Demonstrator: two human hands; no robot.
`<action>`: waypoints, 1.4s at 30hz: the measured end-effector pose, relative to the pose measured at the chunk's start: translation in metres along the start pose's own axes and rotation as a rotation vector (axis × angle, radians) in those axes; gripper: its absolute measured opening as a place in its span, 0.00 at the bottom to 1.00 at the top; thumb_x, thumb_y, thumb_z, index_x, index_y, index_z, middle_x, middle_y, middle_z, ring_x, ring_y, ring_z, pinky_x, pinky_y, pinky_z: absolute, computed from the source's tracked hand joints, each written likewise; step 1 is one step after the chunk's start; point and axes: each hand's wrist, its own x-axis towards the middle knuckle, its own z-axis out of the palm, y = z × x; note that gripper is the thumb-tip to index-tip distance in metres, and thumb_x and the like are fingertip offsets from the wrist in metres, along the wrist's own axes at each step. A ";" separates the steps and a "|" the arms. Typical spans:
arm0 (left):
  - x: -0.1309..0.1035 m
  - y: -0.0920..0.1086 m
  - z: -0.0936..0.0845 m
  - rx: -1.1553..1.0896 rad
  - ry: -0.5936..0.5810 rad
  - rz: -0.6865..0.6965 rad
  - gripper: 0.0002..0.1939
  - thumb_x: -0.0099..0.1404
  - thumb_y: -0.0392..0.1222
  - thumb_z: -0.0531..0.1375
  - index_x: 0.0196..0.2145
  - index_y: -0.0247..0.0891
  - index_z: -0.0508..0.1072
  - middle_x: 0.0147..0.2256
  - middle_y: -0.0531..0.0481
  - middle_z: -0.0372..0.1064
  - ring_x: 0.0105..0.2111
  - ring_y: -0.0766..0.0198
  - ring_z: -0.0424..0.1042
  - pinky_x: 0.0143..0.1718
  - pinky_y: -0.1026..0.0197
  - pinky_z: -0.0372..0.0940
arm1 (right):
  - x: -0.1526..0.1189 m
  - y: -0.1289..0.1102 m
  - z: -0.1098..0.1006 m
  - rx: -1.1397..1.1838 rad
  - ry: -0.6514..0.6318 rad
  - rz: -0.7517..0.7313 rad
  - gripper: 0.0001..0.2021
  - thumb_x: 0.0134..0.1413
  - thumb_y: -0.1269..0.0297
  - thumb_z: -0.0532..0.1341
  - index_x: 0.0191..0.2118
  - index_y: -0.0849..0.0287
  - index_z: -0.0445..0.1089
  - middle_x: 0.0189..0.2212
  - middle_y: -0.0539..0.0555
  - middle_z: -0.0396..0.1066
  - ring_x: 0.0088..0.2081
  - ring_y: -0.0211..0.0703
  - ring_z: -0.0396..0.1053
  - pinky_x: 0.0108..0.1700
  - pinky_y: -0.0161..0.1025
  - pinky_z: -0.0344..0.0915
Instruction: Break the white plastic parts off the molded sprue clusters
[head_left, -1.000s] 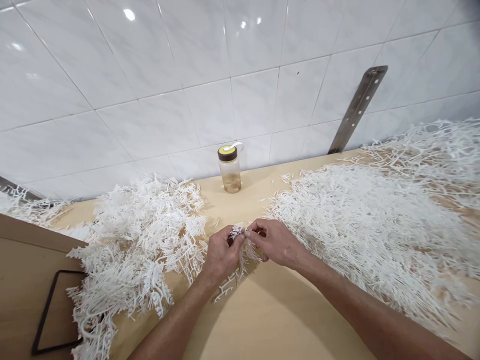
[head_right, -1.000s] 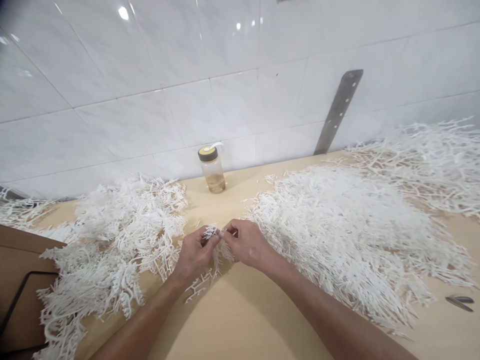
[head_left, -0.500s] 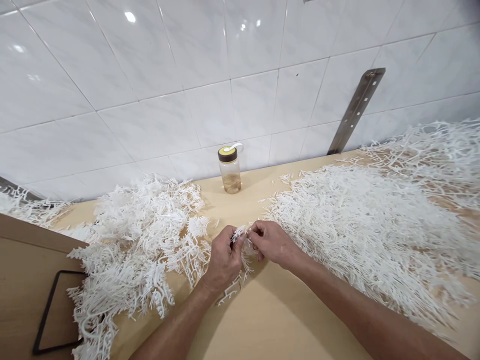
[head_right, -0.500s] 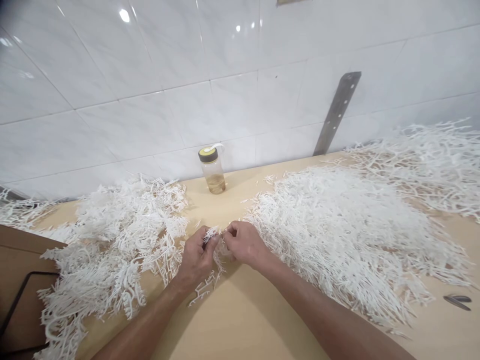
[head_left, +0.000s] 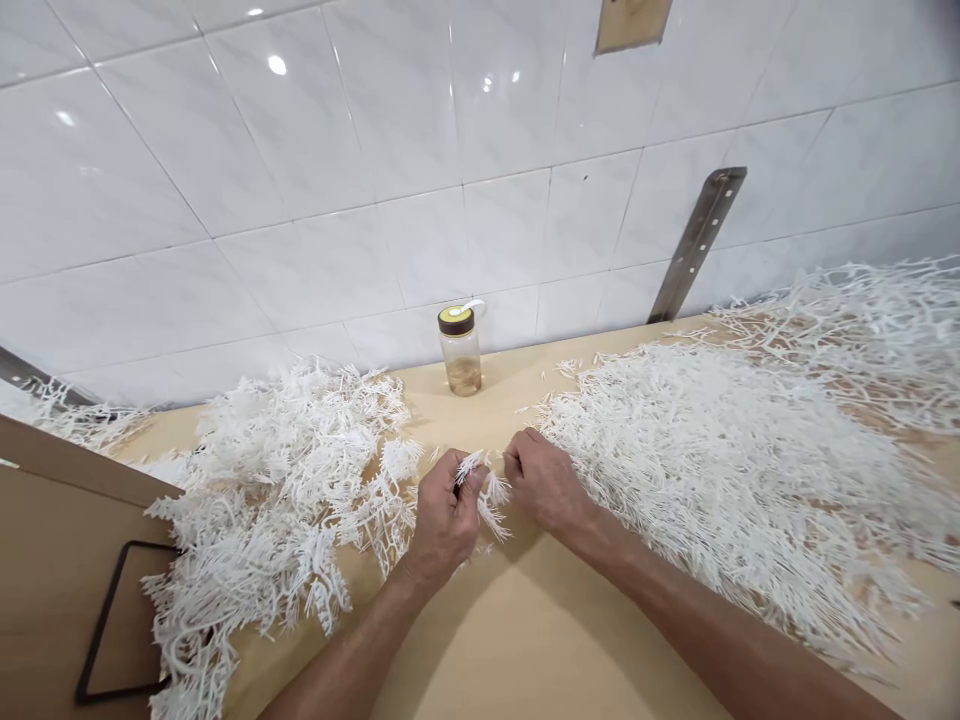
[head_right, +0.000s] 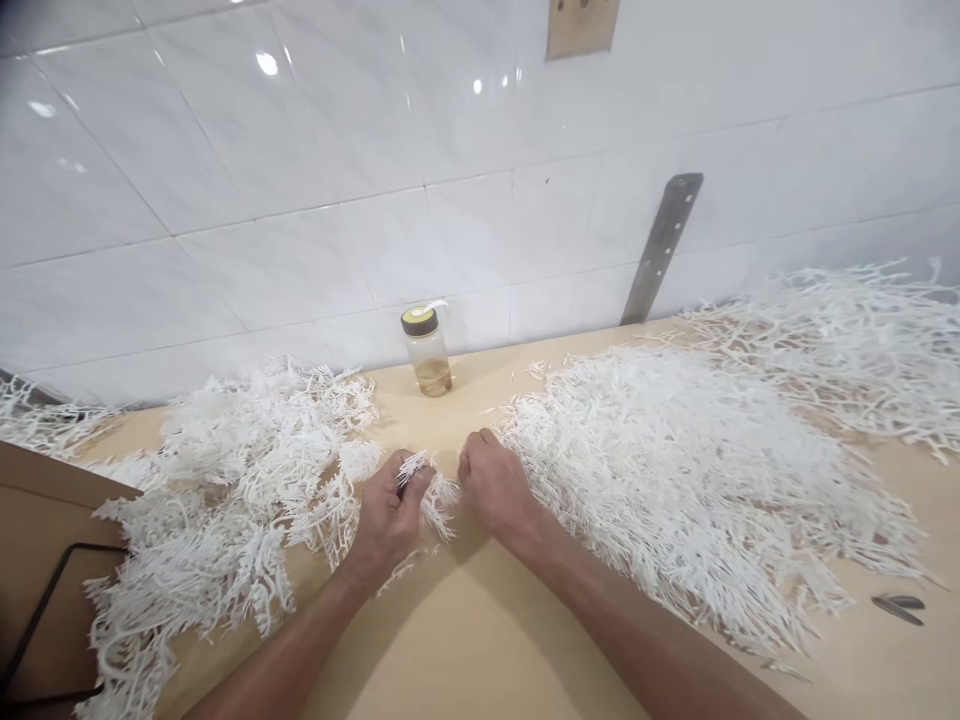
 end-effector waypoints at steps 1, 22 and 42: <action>0.000 0.001 0.000 -0.013 0.004 -0.004 0.12 0.67 0.47 0.56 0.29 0.38 0.65 0.23 0.57 0.54 0.24 0.69 0.53 0.27 0.65 0.52 | 0.001 0.005 0.000 -0.019 -0.005 0.018 0.08 0.55 0.75 0.54 0.26 0.59 0.62 0.29 0.53 0.68 0.29 0.40 0.62 0.32 0.36 0.54; 0.011 -0.004 -0.001 -0.130 -0.013 -0.358 0.14 0.59 0.48 0.62 0.23 0.36 0.72 0.20 0.55 0.62 0.22 0.68 0.60 0.25 0.65 0.55 | -0.008 -0.008 -0.049 0.160 -0.284 -0.082 0.11 0.58 0.55 0.60 0.37 0.57 0.70 0.34 0.54 0.74 0.35 0.44 0.70 0.34 0.38 0.61; 0.007 -0.007 0.002 -0.067 -0.007 -0.255 0.17 0.62 0.53 0.61 0.30 0.34 0.75 0.25 0.51 0.69 0.25 0.64 0.64 0.28 0.63 0.58 | -0.009 -0.009 -0.023 0.297 -0.249 0.050 0.09 0.58 0.64 0.55 0.30 0.57 0.69 0.22 0.48 0.67 0.25 0.39 0.65 0.27 0.35 0.59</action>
